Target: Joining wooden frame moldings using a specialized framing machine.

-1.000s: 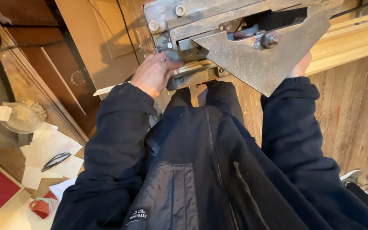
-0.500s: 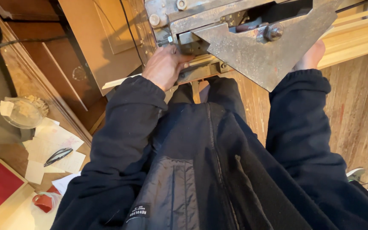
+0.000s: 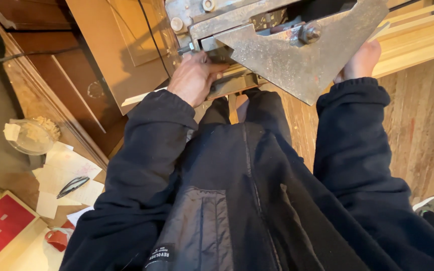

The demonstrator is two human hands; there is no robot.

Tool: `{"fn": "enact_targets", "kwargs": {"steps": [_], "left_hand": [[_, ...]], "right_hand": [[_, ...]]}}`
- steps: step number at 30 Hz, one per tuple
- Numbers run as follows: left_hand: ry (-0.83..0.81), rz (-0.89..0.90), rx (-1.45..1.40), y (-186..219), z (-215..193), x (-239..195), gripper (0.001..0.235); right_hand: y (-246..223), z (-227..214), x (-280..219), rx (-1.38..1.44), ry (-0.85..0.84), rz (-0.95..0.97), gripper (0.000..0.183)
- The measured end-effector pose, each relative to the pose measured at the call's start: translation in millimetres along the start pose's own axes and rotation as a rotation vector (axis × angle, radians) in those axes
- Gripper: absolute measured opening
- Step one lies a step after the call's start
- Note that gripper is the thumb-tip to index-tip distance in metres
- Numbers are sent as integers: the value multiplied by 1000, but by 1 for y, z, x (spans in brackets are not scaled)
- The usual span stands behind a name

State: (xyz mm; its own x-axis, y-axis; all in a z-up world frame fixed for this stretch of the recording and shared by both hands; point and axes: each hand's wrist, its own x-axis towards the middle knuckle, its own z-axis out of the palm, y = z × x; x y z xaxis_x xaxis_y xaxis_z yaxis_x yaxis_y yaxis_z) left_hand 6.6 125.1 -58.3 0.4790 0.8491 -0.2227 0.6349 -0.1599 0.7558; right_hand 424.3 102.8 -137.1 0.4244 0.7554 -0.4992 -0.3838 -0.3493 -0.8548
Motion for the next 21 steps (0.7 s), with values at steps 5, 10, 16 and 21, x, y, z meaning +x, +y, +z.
{"fn": "enact_targets", "kwargs": {"steps": [5, 10, 16, 21], "left_hand": [[-15, 19, 11, -1, 5, 2, 31], [-24, 46, 14, -2, 4, 4, 27], [-28, 77, 4, -9, 6, 3, 14], [-130, -52, 106, -20, 14, 1, 20]], "right_hand": [[-1, -1, 2, 63, -15, -16, 26], [4, -6, 4, 134, -70, -35, 25], [12, -16, 5, 153, -91, -56, 35], [15, -22, 3, 21, -121, -28, 35]]}}
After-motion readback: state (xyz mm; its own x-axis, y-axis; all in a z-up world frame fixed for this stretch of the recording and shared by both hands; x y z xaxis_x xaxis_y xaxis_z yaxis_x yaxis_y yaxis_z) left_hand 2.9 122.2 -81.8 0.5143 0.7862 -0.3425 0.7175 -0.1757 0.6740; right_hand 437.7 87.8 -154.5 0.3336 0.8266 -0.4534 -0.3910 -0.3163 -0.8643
